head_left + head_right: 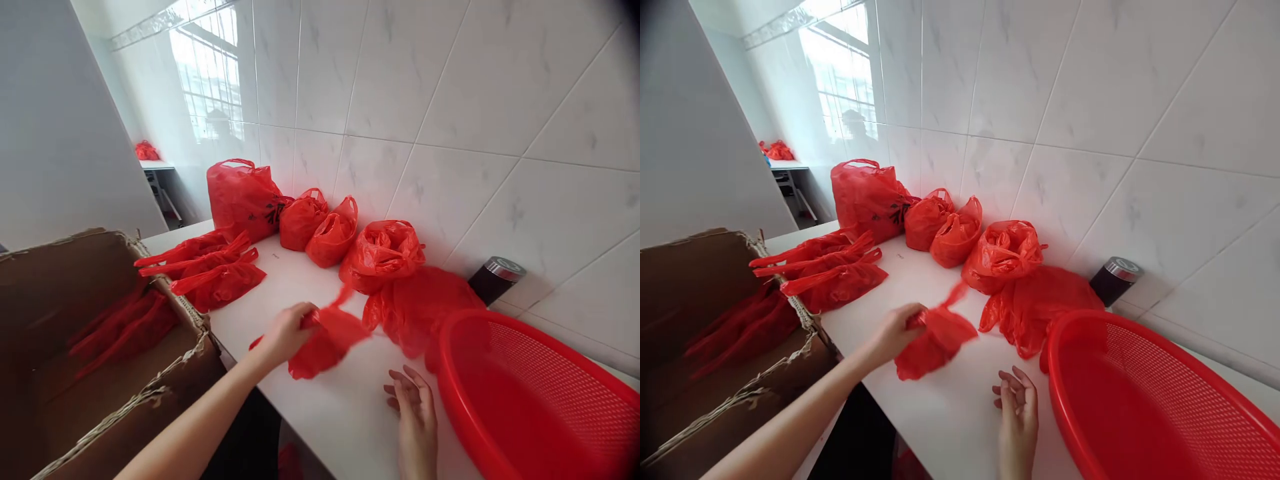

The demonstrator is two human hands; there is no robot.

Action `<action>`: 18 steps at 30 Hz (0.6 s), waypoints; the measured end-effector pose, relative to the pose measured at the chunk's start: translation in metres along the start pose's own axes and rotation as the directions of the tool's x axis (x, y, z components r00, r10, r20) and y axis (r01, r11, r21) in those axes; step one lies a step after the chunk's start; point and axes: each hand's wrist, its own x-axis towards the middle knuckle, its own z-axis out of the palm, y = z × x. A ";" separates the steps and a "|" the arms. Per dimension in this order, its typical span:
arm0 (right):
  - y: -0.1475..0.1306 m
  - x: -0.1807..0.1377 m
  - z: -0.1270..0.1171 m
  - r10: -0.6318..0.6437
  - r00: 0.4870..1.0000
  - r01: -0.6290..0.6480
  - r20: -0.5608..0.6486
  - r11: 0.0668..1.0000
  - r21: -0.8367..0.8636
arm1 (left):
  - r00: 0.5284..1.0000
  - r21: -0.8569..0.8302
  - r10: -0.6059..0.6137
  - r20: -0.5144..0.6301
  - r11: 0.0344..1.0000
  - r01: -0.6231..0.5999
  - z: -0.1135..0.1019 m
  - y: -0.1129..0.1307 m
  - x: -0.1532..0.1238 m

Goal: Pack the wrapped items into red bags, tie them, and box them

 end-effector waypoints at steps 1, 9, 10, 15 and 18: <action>0.001 0.000 0.001 0.005 1.000 -0.005 0.015 1.000 -0.006 | 0.997 -0.014 -0.051 -0.057 0.999 0.050 -0.013 -0.004 0.002; -0.001 -0.014 0.017 -0.019 0.999 0.020 0.039 0.999 -0.038 | 0.927 -0.170 -0.294 -0.233 0.951 0.259 -0.088 -0.037 0.017; -0.001 -0.013 0.016 -0.010 0.999 0.012 0.044 0.999 -0.042 | 0.920 -0.181 -0.309 -0.242 0.946 0.270 -0.093 -0.040 0.016; 0.002 -0.008 0.010 0.026 0.995 -0.020 0.095 0.998 -0.057 | 0.891 -0.158 -0.332 -0.310 0.942 0.297 -0.112 -0.050 0.011; 0.003 -0.008 0.009 0.029 0.995 -0.023 0.097 0.998 -0.055 | 0.872 0.000 -0.275 -0.405 0.954 0.301 -0.118 -0.053 0.008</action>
